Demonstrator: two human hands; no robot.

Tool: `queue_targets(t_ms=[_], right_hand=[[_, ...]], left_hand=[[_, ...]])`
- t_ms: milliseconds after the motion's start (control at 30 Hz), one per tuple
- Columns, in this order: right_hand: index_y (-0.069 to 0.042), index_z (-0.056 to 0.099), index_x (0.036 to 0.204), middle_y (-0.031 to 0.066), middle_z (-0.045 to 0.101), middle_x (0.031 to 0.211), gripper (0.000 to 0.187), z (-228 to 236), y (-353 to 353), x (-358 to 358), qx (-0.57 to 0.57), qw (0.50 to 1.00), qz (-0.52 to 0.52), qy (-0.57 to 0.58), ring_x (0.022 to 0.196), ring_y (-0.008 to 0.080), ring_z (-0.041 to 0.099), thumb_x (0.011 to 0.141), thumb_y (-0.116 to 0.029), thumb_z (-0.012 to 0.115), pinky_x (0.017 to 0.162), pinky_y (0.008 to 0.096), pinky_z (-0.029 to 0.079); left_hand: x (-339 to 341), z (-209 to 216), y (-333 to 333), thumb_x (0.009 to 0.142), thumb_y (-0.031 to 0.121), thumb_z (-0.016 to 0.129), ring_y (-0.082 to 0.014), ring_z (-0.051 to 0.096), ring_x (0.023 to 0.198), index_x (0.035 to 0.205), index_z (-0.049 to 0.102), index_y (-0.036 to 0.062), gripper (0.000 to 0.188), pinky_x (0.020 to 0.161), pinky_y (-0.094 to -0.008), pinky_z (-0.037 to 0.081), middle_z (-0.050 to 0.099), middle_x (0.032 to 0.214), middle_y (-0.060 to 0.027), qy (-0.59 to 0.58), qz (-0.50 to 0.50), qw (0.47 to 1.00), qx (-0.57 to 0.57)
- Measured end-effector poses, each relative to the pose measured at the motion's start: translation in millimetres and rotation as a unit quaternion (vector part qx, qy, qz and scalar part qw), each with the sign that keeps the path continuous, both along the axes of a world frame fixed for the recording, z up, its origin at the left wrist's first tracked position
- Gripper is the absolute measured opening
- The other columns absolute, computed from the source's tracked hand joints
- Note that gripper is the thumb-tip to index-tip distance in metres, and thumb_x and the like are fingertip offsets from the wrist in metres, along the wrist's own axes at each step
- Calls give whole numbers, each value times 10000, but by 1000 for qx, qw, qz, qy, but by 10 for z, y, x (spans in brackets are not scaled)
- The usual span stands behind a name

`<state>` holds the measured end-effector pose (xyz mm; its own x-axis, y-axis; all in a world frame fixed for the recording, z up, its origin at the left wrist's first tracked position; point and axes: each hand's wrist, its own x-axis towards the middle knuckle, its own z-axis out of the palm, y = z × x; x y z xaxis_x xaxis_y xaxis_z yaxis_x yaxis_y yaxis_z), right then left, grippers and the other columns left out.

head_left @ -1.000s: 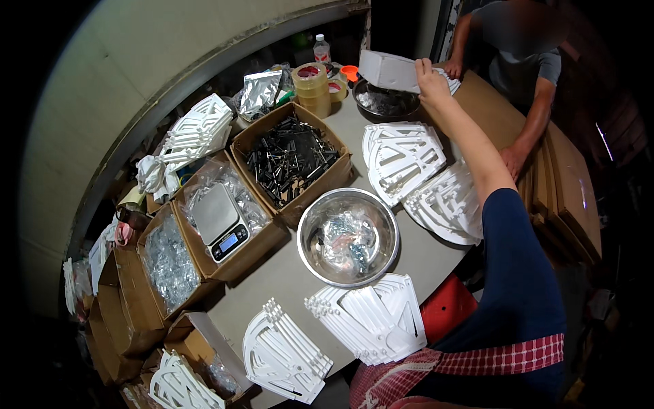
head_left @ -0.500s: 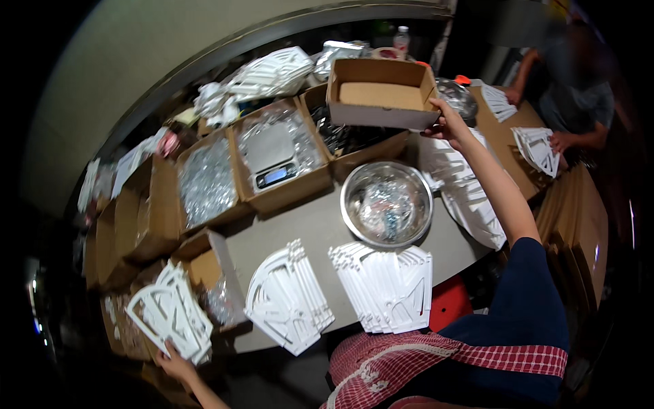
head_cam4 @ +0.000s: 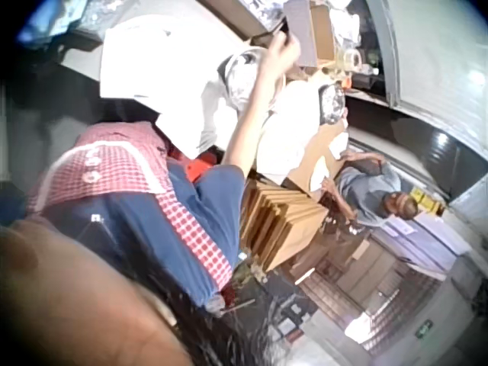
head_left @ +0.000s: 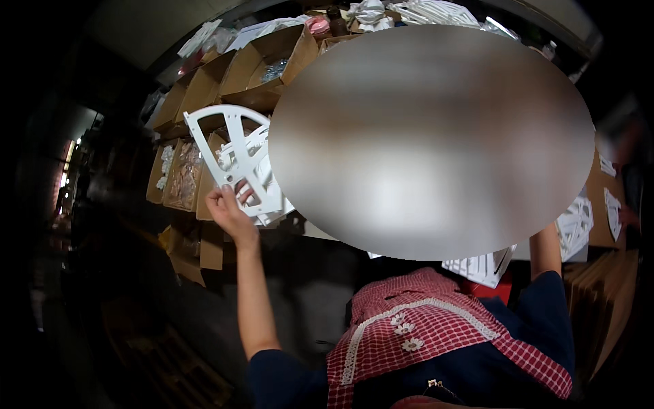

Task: The person takes white plastic components from a yellow bag, stacks them on a table, and then places small bags of metal parts into a box on a digital scale.

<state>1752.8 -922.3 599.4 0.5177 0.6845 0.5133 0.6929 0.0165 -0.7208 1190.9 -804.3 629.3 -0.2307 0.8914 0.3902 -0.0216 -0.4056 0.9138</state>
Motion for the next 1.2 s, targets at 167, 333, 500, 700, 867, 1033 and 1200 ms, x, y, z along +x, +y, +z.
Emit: queue_targets(t_ms=[167, 333, 500, 700, 867, 1033, 1200], right_hand=[[-63, 396, 1396, 144, 545, 1253, 537, 239, -256, -2156, -123, 922, 313, 192, 1002, 200, 608, 937, -255, 599, 897, 331, 481], [3, 345, 1391, 118, 595, 1097, 493, 197, -349, -3133, -83, 883, 326, 328, 950, 155, 601, 974, -202, 509, 827, 291, 479], [38, 370, 1326, 107, 553, 922, 420, -331, -384, -2722, -64, 815, 191, 543, 585, 172, 600, 935, -68, 480, 576, 309, 549], [50, 366, 1331, 123, 570, 890, 490, -994, -313, -2768, -75, 789, 48, 607, 539, 165, 577, 866, -29, 501, 506, 324, 554], [59, 331, 1382, 165, 569, 999, 536, -1227, -428, -2715, -124, 847, 27, 517, 728, 188, 618, 877, -28, 490, 519, 301, 561], [66, 453, 1277, 268, 450, 1287, 474, -1456, -595, -2598, -132, 983, -18, -126, 966, 395, 607, 826, -51, 541, 799, 426, 537], [-4, 615, 964, 166, 605, 1037, 224, -1097, -637, -2689, -218, 953, -65, -202, 912, 337, 552, 755, -85, 611, 804, 433, 454]], left_hand=[[649, -85, -619, 926, 71, 563, -266, 592, 1057, 1095, 443, 0, 219, 909, -373, 484, 555, 1155, -201, 220, -41, 967, 123], [1021, -186, -1239, 807, 37, 657, -454, 434, 1268, 1270, 432, -20, 518, 1053, -463, 366, 453, 1352, -283, 380, -248, 863, 220], [414, -297, -1014, 834, 58, 654, -389, 433, 1296, 1338, 393, -54, 578, 1062, -425, 360, 431, 1399, -242, 393, -264, 849, 235], [-402, -333, -119, 859, 79, 625, -279, 560, 1053, 1248, 430, -40, 451, 902, -391, 462, 527, 1232, -184, 291, 7, 956, -37], [-442, -153, 149, 842, 271, 661, -316, 567, 910, 1139, 498, -1, 435, 805, -408, 455, 550, 1073, -173, 505, 101, 854, -72], [-400, -4, 414, 833, 418, 638, -360, 627, 848, 830, 651, 22, 397, 759, -454, 470, 665, 880, -173, 604, 70, 781, -143], [-297, -65, 588, 806, 396, 665, -338, 647, 761, 817, 685, -2, 399, 708, -409, 494, 690, 799, -158, 622, 31, 762, -177]])
